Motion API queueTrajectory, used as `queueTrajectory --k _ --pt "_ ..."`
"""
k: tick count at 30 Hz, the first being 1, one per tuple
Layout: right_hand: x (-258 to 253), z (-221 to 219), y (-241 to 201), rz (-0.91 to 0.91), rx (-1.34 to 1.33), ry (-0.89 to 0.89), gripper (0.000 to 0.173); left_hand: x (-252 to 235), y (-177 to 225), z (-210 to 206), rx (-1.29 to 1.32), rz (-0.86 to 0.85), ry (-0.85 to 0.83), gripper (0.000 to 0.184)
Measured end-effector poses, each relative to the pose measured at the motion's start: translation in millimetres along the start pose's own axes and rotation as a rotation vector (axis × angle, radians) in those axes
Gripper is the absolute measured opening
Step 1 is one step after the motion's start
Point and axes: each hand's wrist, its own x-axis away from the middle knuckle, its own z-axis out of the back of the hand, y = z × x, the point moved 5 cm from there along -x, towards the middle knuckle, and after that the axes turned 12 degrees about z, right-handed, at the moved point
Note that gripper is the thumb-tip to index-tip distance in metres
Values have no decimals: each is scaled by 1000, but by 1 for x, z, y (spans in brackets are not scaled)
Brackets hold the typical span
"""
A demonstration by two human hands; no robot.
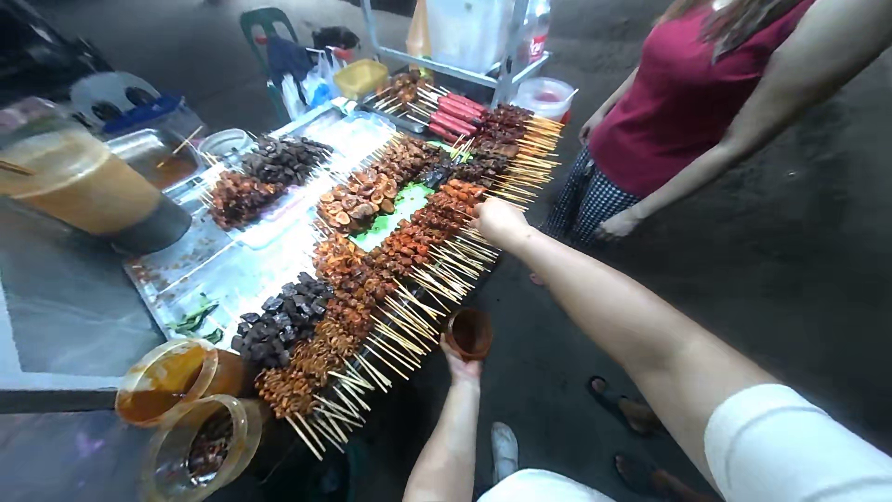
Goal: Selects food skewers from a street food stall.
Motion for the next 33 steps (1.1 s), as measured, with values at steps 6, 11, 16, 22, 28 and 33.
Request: queueTrajectory --k 6,11,16,22,28,33 --pt "-3 6 24 42 -100 77 27 2 -2 1 21 -2 -66 60" --pt "14 -18 33 110 -114 131 24 -1 -4 0 33 -15 -125 66" --pt "9 -18 29 93 4 34 28 -1 -10 -4 56 -24 -105 62" --pt "22 -6 -10 151 43 30 40 6 -14 -4 28 -72 -52 59" --pt "15 0 4 35 45 39 42 11 -13 -5 46 -95 -56 59" --pt "23 6 -24 233 147 118 31 10 -11 -2 36 -122 -29 57"
